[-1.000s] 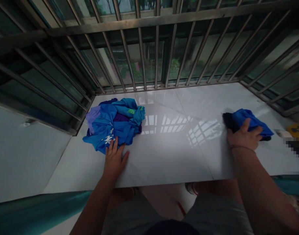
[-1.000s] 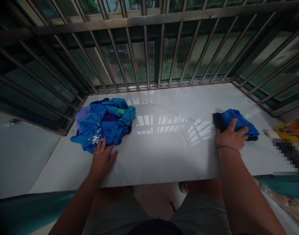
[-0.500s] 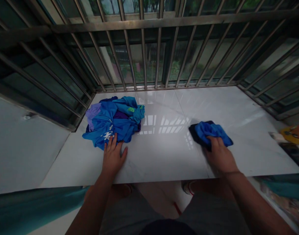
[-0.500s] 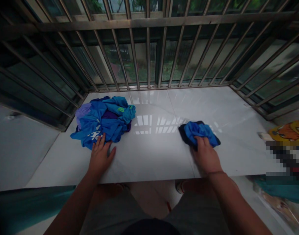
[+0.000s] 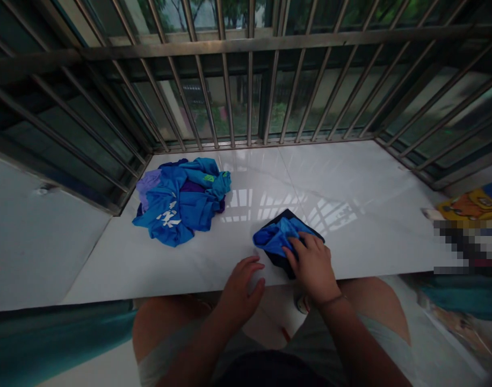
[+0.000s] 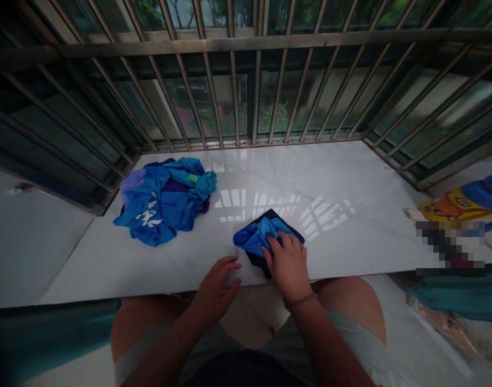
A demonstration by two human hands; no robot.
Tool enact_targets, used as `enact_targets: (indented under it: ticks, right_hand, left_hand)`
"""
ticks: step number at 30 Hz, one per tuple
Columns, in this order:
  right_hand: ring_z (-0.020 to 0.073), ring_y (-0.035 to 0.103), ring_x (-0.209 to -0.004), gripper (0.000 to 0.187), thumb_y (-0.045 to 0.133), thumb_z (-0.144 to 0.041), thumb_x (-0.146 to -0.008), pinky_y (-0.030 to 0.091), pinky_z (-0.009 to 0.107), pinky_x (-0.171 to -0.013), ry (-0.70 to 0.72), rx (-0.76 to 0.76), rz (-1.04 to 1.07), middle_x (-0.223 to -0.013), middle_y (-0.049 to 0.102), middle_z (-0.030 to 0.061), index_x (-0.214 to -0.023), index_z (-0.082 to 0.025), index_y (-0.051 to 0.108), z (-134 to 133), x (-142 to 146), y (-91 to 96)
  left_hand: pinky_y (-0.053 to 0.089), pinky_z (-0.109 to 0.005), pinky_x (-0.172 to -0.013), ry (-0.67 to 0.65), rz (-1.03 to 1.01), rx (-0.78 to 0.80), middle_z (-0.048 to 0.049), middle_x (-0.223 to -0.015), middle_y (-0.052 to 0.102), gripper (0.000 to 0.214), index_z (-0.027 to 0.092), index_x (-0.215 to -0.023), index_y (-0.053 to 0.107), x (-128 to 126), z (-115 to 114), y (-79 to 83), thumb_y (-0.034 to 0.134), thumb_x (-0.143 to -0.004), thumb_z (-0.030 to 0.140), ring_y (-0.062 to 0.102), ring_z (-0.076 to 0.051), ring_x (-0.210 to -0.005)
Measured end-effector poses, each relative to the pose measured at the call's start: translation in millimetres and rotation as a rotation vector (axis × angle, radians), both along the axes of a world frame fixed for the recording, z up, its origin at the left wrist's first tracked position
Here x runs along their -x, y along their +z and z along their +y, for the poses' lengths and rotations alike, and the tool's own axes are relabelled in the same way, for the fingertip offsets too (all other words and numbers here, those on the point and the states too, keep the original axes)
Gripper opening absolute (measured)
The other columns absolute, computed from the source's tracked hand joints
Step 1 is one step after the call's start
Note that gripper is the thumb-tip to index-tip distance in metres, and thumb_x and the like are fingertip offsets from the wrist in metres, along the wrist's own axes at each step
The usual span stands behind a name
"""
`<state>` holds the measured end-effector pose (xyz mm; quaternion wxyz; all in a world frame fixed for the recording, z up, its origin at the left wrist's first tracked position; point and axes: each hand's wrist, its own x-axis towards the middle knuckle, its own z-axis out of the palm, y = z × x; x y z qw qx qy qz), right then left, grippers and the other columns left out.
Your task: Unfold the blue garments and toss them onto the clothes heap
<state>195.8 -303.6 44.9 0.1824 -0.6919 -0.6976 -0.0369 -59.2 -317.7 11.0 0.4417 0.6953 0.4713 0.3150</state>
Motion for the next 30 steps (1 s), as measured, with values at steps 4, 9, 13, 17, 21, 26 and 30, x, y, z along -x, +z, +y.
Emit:
enact_targets:
  ticks: [4, 9, 13, 17, 21, 26, 30]
  right_hand:
    - [0.0309, 0.070, -0.110, 0.022, 0.060, -0.031, -0.115, 0.049, 0.054, -0.108, 0.196, 0.024, 0.061, -0.109, 0.080, 0.0110, -0.110, -0.022, 0.080, -8.7, 24.4, 13.4]
    - [0.0244, 0.071, -0.114, 0.007, 0.072, -0.022, -0.109, 0.036, 0.057, -0.130, 0.531, -0.041, 0.181, -0.104, 0.082, 0.0012, -0.104, -0.027, 0.074, -56.5, 74.1, 12.0]
    - [0.0266, 0.075, -0.114, 0.014, 0.072, -0.025, -0.108, 0.057, 0.052, -0.114, 0.570, -0.052, 0.233, -0.128, 0.079, 0.0074, -0.121, -0.029, 0.074, -82.2, 83.6, 9.4]
    - [0.0339, 0.073, -0.132, 0.055, 0.066, -0.028, -0.109, 0.068, 0.050, -0.102, 0.283, -0.114, 0.366, -0.154, 0.063, 0.0198, -0.163, -0.026, 0.056, -82.8, 70.8, 17.3]
    - [0.0274, 0.080, -0.110, 0.038, 0.066, -0.033, -0.110, 0.068, 0.040, -0.092, 0.285, 0.088, 0.546, -0.128, 0.075, 0.0110, -0.148, -0.028, 0.068, -76.6, 52.3, 37.1]
    - [0.0215, 0.074, -0.080, 0.029, 0.061, -0.052, -0.114, 0.062, 0.031, -0.074, 0.110, 0.153, 0.749, -0.090, 0.075, 0.0015, -0.111, -0.026, 0.073, -76.2, 20.8, 55.7]
    - [0.0272, 0.079, -0.100, 0.039, 0.058, -0.059, -0.112, 0.066, 0.040, -0.090, -0.065, 0.039, 0.775, -0.110, 0.079, 0.0078, -0.126, -0.024, 0.067, -79.7, 10.9, 53.0]
  left_hand:
    - [0.066, -0.049, -0.101, 0.053, -0.464, 0.552, -0.0193, -0.141, 0.077, 0.061, 0.022, -0.137, 0.074, -32.8, -10.1, 5.0, 0.077, -0.097, 0.069, 0.078, -0.033, -0.122]
    - [0.060, -0.051, -0.117, 0.287, -0.780, 0.831, -0.0196, -0.142, 0.079, 0.070, 0.019, -0.128, 0.080, -26.5, -4.9, 13.1, 0.080, -0.090, 0.078, 0.074, -0.036, -0.137]
    - [0.052, -0.052, -0.129, 0.313, -0.580, 0.743, -0.0162, -0.140, 0.081, 0.043, 0.023, -0.114, 0.086, 1.2, -17.3, 23.0, 0.096, -0.078, 0.043, 0.066, -0.040, -0.151]
    - [0.046, -0.057, -0.133, 0.157, -0.511, 0.754, -0.0120, -0.144, 0.081, 0.047, 0.024, -0.127, 0.084, 16.0, -39.5, 37.1, 0.088, -0.082, 0.035, 0.068, -0.038, -0.148]
    - [0.040, -0.057, -0.137, 0.037, -0.400, 0.732, -0.0113, -0.141, 0.082, 0.044, 0.022, -0.124, 0.086, 26.5, -45.5, 64.3, 0.089, -0.084, 0.039, 0.066, -0.039, -0.148]
    - [0.060, -0.052, -0.115, 0.214, -0.447, 0.722, -0.0080, -0.106, 0.087, 0.027, 0.021, -0.097, 0.087, 63.3, -44.1, 98.7, 0.091, -0.072, 0.032, 0.077, -0.037, -0.120]
    - [0.066, -0.040, -0.081, 0.386, -0.535, 0.747, -0.0021, -0.082, 0.082, 0.021, 0.022, -0.082, 0.081, 82.3, -56.8, 112.3, 0.084, -0.062, 0.022, 0.079, -0.028, -0.086]
